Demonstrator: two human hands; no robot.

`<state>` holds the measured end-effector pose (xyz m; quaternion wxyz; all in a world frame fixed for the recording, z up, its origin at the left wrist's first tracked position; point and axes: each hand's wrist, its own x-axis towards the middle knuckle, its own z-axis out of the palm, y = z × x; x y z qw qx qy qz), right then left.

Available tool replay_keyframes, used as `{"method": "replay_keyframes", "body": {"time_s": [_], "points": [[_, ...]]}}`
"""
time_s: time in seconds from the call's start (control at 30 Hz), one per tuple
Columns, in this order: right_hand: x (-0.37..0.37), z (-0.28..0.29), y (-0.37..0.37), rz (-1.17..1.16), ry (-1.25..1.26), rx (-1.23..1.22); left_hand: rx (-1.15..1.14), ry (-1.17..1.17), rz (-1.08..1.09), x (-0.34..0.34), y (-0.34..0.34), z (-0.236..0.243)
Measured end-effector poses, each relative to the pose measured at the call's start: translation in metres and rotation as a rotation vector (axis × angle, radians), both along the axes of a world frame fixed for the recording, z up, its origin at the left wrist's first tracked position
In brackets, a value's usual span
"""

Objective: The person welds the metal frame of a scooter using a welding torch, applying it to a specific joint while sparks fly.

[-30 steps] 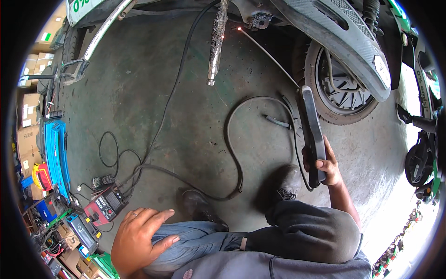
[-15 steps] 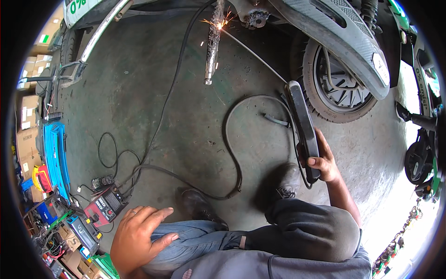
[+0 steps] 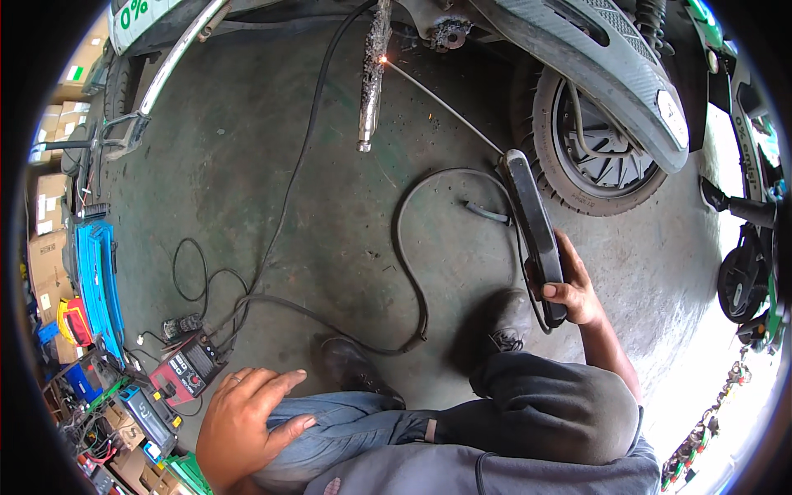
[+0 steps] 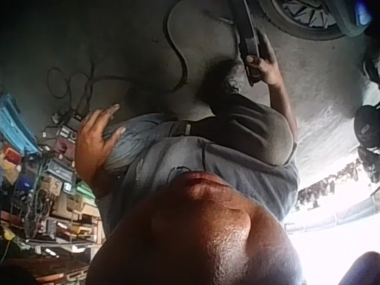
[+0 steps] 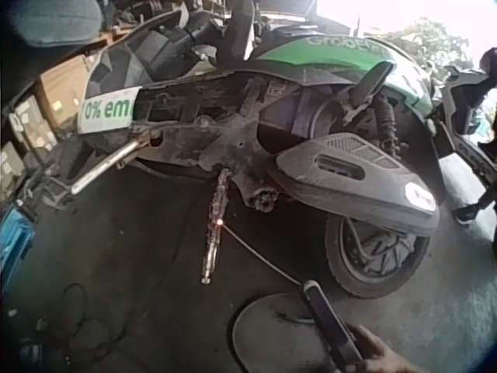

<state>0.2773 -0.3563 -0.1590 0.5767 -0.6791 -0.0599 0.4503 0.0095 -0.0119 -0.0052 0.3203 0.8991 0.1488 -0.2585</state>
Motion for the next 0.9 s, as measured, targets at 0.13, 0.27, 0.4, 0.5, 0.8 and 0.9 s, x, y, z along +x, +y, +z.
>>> {"method": "replay_keyframes", "body": {"time_s": [0.13,0.27,0.4,0.5,0.8,0.9], "points": [[0.004,-0.002,-0.004,0.046,-0.045,-0.017,0.014,-0.007,-0.005,-0.002,0.000,0.001],[0.005,-0.004,-0.019,-0.131,0.451,0.322,0.007,-0.016,-0.001,-0.001,0.001,0.003],[0.003,0.007,-0.010,-0.251,0.133,0.200,0.012,-0.017,0.000,-0.005,0.002,0.002],[0.012,0.018,0.001,-0.121,-0.208,-0.030,0.011,-0.013,0.001,-0.003,0.001,0.002],[0.010,0.018,0.000,0.105,-0.377,-0.164,0.005,-0.005,-0.026,0.001,0.000,-0.003],[0.005,0.012,-0.015,0.196,-0.365,-0.188,0.015,0.008,-0.023,0.002,-0.001,0.005]]}}
